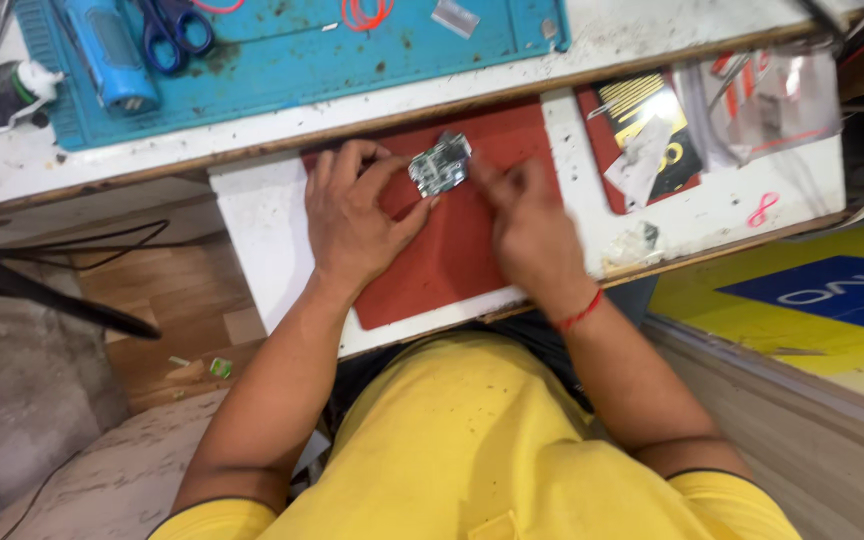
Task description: The person uses a hot air gun to heat a small circuit board placed on a red mat. They then use a purple plastic tool to scrape and clean the surface of the board, focusing on the soldered areas.
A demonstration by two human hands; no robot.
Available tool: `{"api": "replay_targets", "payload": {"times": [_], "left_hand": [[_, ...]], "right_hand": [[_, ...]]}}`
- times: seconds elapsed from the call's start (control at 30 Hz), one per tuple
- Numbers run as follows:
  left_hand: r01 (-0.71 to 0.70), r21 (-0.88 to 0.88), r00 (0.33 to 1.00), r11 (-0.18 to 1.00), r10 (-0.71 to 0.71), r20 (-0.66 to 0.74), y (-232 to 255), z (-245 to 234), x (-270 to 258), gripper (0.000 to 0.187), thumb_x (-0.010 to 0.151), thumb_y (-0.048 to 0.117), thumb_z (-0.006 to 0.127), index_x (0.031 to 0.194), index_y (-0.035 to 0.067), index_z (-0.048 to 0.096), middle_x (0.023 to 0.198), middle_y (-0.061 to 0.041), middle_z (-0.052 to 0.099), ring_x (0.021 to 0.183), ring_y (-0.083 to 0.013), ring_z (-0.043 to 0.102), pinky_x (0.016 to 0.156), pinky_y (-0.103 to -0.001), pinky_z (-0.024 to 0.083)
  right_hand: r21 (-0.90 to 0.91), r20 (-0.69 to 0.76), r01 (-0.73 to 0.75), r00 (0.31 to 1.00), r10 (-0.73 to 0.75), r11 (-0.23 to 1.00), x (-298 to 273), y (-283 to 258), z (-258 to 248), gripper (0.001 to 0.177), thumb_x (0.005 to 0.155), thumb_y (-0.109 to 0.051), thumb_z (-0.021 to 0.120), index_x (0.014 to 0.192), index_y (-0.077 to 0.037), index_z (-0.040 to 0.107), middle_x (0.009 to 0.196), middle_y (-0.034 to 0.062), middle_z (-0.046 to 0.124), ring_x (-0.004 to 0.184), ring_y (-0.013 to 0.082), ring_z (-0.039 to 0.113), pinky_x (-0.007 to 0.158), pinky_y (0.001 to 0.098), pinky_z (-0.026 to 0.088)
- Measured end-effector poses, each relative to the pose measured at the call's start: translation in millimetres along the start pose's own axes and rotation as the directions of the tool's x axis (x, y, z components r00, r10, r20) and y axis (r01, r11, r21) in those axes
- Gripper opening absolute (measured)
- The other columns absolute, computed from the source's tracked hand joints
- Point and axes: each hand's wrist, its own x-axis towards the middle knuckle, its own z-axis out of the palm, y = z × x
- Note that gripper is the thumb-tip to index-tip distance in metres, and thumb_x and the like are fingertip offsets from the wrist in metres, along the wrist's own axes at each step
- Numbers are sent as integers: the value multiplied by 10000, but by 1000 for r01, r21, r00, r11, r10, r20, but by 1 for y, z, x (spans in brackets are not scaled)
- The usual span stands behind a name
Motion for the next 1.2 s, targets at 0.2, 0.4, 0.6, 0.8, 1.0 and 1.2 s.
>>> {"api": "replay_targets", "payload": {"times": [0.2,0.4,0.6,0.8,1.0,1.2], "left_hand": [[-24,-7,1000,1000,24,12,-4,3,1,450,717,308,940,1091,131,761,1132,-30,615,1028,-284,557,874,-432,463],[-39,27,999,999,39,-7,-3,2,7,447,700,304,942,1080,148,767,1116,-22,615,1035,-277,563,879,-433,463],[-8,21,1000,1000,8,1,-6,4,-1,443,731,320,943,1097,144,765,1126,-29,618,1047,-281,565,883,-432,465],[-26,18,1000,1000,26,15,1,2,2,444,706,322,931,1072,134,765,1111,-40,624,1020,-293,568,866,-441,465],[-7,86,997,996,1,71,-6,5,-11,481,696,307,931,1110,124,769,1148,-56,624,1048,-309,567,875,-442,466],[6,34,999,999,-7,40,0,0,10,476,666,322,933,1077,142,776,1120,-23,631,1020,-278,569,870,-432,458]], "right_hand": [[101,46,-27,999,22,995,-5,5,-5,604,926,13,488,1513,-122,539,1128,183,545,807,386,658,630,471,557],[14,171,23,985,-26,1000,10,-1,-7,632,875,11,498,1467,-194,583,1128,158,559,706,370,650,606,473,553],[21,16,13,1000,-14,1000,9,14,-2,556,953,-22,525,1482,-183,581,1114,130,575,732,335,653,617,445,555],[51,-15,17,1000,-17,999,7,6,-3,540,939,-54,558,1466,-172,575,1103,140,573,690,330,642,575,439,545],[71,-61,34,998,-30,997,-1,15,4,583,929,-26,550,1490,-186,567,1110,132,576,729,330,646,611,437,548],[53,40,63,997,-66,997,-4,-12,-3,669,843,-8,496,1489,-170,554,1126,150,575,728,343,665,585,454,556]]}}
